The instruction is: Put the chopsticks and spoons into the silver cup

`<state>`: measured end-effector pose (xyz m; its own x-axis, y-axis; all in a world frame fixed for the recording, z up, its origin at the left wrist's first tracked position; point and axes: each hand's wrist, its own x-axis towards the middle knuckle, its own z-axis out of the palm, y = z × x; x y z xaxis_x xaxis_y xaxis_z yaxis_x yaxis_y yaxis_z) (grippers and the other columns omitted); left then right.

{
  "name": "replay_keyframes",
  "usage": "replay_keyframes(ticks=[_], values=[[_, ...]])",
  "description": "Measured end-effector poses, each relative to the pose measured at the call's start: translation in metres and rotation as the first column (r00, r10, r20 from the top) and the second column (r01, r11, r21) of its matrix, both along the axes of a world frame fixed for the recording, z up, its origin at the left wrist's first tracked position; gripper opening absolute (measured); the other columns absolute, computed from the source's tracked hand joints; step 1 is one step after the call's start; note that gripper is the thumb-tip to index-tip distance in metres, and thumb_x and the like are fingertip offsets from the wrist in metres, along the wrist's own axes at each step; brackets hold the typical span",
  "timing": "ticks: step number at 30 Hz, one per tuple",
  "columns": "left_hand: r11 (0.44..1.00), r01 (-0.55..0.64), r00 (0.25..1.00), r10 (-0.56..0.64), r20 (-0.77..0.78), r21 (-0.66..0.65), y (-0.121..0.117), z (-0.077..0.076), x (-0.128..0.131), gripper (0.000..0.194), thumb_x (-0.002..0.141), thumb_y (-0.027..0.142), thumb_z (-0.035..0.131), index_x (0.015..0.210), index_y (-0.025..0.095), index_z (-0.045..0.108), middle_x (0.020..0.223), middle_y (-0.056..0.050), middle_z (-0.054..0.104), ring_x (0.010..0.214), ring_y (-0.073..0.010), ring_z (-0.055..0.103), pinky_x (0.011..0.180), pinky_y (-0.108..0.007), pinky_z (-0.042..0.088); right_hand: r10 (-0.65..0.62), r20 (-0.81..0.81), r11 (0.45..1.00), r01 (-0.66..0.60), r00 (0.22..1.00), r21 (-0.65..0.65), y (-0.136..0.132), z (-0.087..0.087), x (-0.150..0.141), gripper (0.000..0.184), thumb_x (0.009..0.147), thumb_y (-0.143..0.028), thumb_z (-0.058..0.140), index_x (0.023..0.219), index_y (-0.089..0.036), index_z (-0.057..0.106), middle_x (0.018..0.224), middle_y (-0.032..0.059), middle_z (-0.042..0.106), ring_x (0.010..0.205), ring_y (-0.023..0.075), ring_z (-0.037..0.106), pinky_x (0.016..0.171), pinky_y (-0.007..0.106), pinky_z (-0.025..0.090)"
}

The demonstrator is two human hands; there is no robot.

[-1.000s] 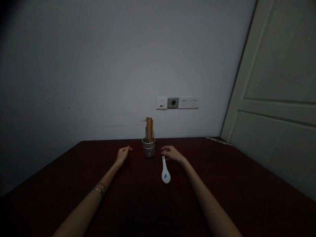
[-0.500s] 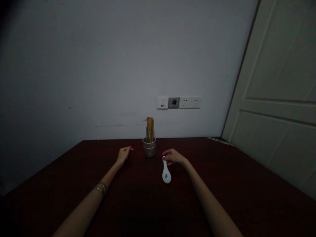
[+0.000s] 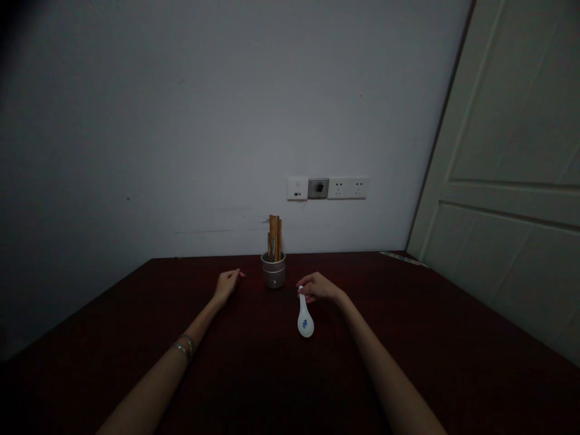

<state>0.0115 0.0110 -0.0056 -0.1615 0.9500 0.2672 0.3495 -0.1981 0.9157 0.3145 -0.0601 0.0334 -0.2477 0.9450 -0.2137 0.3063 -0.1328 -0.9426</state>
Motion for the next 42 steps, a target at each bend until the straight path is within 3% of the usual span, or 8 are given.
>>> replay_keyframes(ticks=[6,13,19,25,31,42], values=[[1.000,0.013,1.000,-0.013,-0.009,0.001,0.002,-0.001,-0.001,0.043,0.072,0.048,0.046,0.065,0.011,0.067,0.047,0.000,0.050,0.041,-0.0100,0.041,0.044,-0.022,0.028,0.024,-0.028,0.999,-0.022,0.999,0.042,-0.003,0.015,0.001,0.019,0.069,-0.016,0.064,0.088,-0.012,0.062,0.071,0.0040,0.068,0.063,0.0128,0.063,0.058,0.024,0.054],[1.000,0.010,0.999,-0.010,-0.030,0.004,0.007,-0.006,-0.002,0.043,0.071,0.048,0.044,0.067,0.012,0.068,0.045,0.001,0.047,0.041,-0.0099,0.039,0.043,-0.022,0.027,0.055,-0.056,0.979,-0.043,0.997,0.198,-0.017,0.055,-0.003,0.021,0.068,-0.021,0.067,0.087,-0.012,0.064,0.075,0.0063,0.068,0.069,0.0151,0.063,0.061,0.027,0.054],[1.000,0.027,1.000,-0.027,-0.011,0.014,0.012,-0.010,-0.004,0.044,0.071,0.048,0.044,0.069,0.011,0.068,0.048,0.001,0.048,0.040,-0.0089,0.038,0.043,-0.022,0.027,0.052,-0.002,0.925,-0.047,0.999,0.377,-0.042,0.097,-0.014,0.021,0.069,-0.027,0.066,0.085,-0.013,0.065,0.076,0.0059,0.069,0.069,0.0142,0.063,0.063,0.027,0.052],[0.999,0.036,0.999,-0.036,0.006,0.018,0.009,-0.009,-0.004,0.045,0.070,0.050,0.046,0.069,0.011,0.068,0.047,0.000,0.049,0.040,-0.0090,0.038,0.043,-0.021,0.026,-0.016,0.052,0.831,-0.015,0.999,0.556,-0.073,0.128,-0.027,0.023,0.068,-0.030,0.066,0.083,-0.013,0.066,0.076,0.0043,0.069,0.075,0.0152,0.063,0.072,0.030,0.050],[0.999,0.033,0.999,-0.033,0.013,0.019,0.005,-0.005,-0.003,0.048,0.070,0.053,0.048,0.069,0.010,0.069,0.046,0.000,0.050,0.040,-0.0095,0.040,0.043,-0.022,0.027,-0.037,0.056,0.821,-0.002,0.998,0.571,-0.087,0.139,-0.034,0.022,0.068,-0.031,0.066,0.082,-0.014,0.067,0.077,0.0052,0.069,0.076,0.0162,0.063,0.073,0.031,0.049],[0.999,0.034,0.999,-0.034,0.004,0.016,0.006,-0.005,-0.002,0.051,0.069,0.054,0.046,0.070,0.009,0.069,0.046,-0.001,0.051,0.042,-0.0104,0.042,0.044,-0.022,0.029,-0.003,0.063,0.822,-0.033,0.998,0.568,-0.087,0.138,-0.034,0.021,0.069,-0.030,0.065,0.083,-0.015,0.066,0.079,0.0061,0.069,0.076,0.0172,0.063,0.073,0.033,0.049]])
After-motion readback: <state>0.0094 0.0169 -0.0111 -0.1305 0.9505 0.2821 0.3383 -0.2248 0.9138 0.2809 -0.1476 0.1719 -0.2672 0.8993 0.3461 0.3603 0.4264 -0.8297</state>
